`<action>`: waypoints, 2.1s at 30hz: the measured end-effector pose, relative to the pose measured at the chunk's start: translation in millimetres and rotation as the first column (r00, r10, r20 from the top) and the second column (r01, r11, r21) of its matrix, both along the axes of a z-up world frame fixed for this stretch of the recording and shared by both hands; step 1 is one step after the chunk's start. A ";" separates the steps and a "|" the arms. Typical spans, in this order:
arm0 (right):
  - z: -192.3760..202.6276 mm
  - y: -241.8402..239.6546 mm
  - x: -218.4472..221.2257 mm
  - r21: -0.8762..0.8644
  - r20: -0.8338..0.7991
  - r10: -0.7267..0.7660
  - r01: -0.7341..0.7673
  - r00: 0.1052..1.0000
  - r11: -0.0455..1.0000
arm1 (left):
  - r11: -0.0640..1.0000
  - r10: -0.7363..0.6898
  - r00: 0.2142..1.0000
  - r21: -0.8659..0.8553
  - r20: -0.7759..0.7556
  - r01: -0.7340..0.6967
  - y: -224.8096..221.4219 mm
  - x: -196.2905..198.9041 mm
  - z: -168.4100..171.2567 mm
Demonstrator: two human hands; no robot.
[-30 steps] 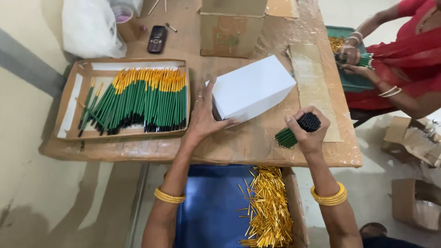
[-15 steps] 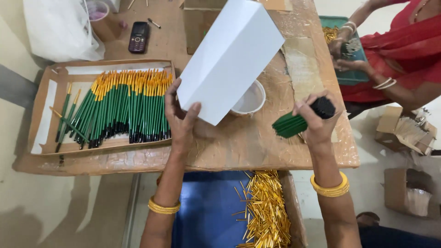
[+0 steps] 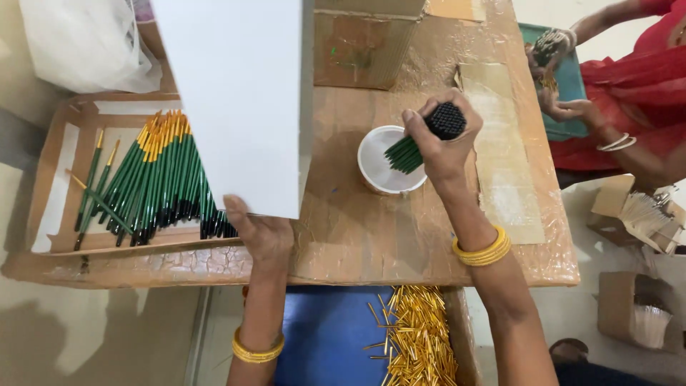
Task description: Sorting small green brush sticks and applying gold-colored metal ferrules/sleeves to the tips.
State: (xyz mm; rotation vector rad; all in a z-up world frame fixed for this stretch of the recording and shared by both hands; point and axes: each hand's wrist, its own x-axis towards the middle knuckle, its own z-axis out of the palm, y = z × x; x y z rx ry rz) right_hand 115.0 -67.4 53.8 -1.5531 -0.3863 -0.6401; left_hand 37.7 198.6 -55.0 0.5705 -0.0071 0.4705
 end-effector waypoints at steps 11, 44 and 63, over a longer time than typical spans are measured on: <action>-11.0 9.4 3.8 -0.094 -0.028 0.001 -0.003 1.000 0.996 | 0.999 0.032 0.996 -0.009 0.084 -0.031 1.9 -3.4 0.1; 5.3 -24.9 8.3 0.307 -0.066 0.119 -0.093 0.991 0.947 | 0.792 0.010 0.998 0.609 0.062 -0.045 -18.9 -9.8 57.0; -45.4 -182.5 -25.0 -0.129 -0.018 -0.328 0.323 0.945 0.938 | -0.128 0.069 0.988 0.983 0.141 -0.131 -48.8 -13.1 68.1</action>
